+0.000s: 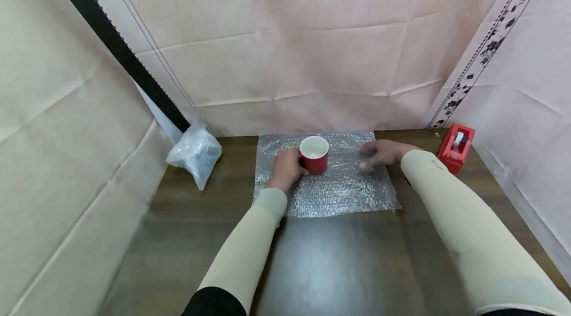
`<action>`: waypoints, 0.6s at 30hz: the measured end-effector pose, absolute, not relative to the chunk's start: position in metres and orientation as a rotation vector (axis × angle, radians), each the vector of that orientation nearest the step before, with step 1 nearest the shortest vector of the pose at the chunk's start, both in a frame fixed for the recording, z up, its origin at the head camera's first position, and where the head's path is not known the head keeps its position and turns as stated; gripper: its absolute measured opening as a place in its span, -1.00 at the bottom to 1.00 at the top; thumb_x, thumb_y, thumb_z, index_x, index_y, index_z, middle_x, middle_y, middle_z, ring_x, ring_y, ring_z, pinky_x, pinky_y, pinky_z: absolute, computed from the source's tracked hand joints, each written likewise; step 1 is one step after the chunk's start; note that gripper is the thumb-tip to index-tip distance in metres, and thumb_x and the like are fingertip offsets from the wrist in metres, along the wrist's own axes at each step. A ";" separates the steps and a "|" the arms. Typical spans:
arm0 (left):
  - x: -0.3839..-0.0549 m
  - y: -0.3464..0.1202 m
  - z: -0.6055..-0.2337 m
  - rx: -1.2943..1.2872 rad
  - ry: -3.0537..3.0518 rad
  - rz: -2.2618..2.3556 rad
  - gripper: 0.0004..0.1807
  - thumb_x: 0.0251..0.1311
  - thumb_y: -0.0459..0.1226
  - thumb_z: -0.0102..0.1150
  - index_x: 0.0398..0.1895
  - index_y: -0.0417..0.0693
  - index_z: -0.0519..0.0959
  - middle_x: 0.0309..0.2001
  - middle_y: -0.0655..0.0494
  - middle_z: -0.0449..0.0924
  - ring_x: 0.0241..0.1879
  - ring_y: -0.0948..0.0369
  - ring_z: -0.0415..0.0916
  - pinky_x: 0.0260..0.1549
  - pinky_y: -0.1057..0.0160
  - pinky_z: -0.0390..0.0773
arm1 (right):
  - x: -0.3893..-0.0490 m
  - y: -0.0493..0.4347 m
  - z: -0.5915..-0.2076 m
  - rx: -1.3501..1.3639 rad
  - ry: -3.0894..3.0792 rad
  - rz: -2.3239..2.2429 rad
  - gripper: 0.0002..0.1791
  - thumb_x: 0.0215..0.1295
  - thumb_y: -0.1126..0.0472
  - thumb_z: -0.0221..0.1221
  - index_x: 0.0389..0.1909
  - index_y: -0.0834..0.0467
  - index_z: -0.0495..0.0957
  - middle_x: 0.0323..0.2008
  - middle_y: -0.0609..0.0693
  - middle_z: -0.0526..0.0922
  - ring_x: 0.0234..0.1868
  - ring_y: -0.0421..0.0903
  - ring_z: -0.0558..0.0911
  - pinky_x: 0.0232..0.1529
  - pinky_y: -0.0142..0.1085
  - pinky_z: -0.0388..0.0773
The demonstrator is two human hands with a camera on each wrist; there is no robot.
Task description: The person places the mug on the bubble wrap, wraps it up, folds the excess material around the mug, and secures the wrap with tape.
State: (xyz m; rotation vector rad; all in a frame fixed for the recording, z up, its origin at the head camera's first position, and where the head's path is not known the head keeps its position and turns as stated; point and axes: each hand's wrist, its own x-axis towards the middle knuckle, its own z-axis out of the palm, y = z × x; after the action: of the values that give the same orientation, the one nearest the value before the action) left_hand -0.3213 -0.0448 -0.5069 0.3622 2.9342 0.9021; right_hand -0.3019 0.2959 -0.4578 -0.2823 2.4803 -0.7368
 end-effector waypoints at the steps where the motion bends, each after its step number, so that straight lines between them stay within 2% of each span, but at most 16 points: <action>1: -0.324 -0.044 -0.512 0.365 2.954 0.873 -0.39 0.01 -0.21 0.88 0.16 -0.09 0.83 0.10 -0.02 0.92 0.15 -0.03 0.85 0.23 -0.06 0.82 | -0.306 0.298 -0.458 -0.244 2.513 -0.745 0.01 0.62 -0.07 0.40 0.75 0.43 0.16 0.76 0.53 0.10 0.76 0.58 0.13 0.72 0.44 0.22; 3: -0.334 -0.044 -0.523 0.402 2.997 0.841 -0.50 0.03 -0.20 0.87 0.05 -0.06 0.87 0.01 0.01 0.94 0.06 0.02 0.87 0.15 -0.02 0.85 | -0.315 0.301 -0.459 -0.158 2.584 -0.750 0.00 0.67 -0.13 0.33 0.75 0.44 0.16 0.72 0.54 0.19 0.72 0.57 0.23 0.68 0.42 0.31; 6: -0.327 -0.041 -0.491 0.405 2.995 0.741 -0.50 0.13 -0.14 0.82 0.11 -0.08 0.85 0.04 0.00 0.93 0.07 0.03 0.86 0.16 -0.05 0.85 | -0.327 0.297 -0.452 -0.077 2.638 -0.696 0.05 0.65 -0.19 0.32 0.76 0.45 0.13 0.70 0.53 0.25 0.71 0.54 0.27 0.68 0.41 0.34; 10: -0.319 -0.037 -0.465 0.390 2.916 0.727 -0.22 0.09 0.07 0.83 0.33 -0.03 0.74 0.19 0.03 0.88 0.16 0.01 0.80 0.24 -0.11 0.81 | -0.333 0.292 -0.452 -0.040 2.619 -0.650 0.09 0.63 -0.23 0.31 0.75 0.46 0.12 0.70 0.54 0.25 0.71 0.55 0.26 0.68 0.39 0.35; 11: -0.317 -0.037 -0.462 0.389 2.896 0.762 -0.15 0.06 0.13 0.83 0.38 0.00 0.70 0.22 0.05 0.86 0.19 0.01 0.79 0.26 -0.12 0.80 | -0.334 0.292 -0.455 -0.014 2.620 -0.657 0.07 0.63 -0.22 0.32 0.73 0.48 0.16 0.67 0.56 0.28 0.68 0.54 0.31 0.65 0.39 0.38; 14: -0.311 -0.037 -0.460 0.425 2.852 0.928 -0.04 0.00 0.19 0.84 0.44 0.04 0.65 0.26 0.07 0.83 0.24 -0.01 0.76 0.31 -0.14 0.76 | -0.353 0.304 -0.484 0.054 2.699 -0.667 -0.01 0.58 -0.24 0.34 0.59 0.50 0.34 0.50 0.55 0.47 0.48 0.48 0.55 0.45 0.34 0.57; 18: -0.307 -0.036 -0.468 0.462 2.812 1.095 -0.10 0.03 0.12 0.84 0.42 0.04 0.66 0.25 0.06 0.83 0.26 -0.01 0.76 0.33 -0.13 0.75 | -0.390 0.328 -0.536 0.158 2.770 -0.760 -0.14 0.52 -0.20 0.39 0.41 0.47 0.48 0.35 0.48 0.59 0.26 0.38 0.66 0.19 0.28 0.67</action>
State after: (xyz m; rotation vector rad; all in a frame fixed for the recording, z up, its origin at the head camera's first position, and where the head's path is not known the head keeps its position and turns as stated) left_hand -0.3068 -0.0358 -0.4680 0.4620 2.8118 1.0951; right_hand -0.3896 0.3282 -0.5363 0.1575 2.7699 -0.7597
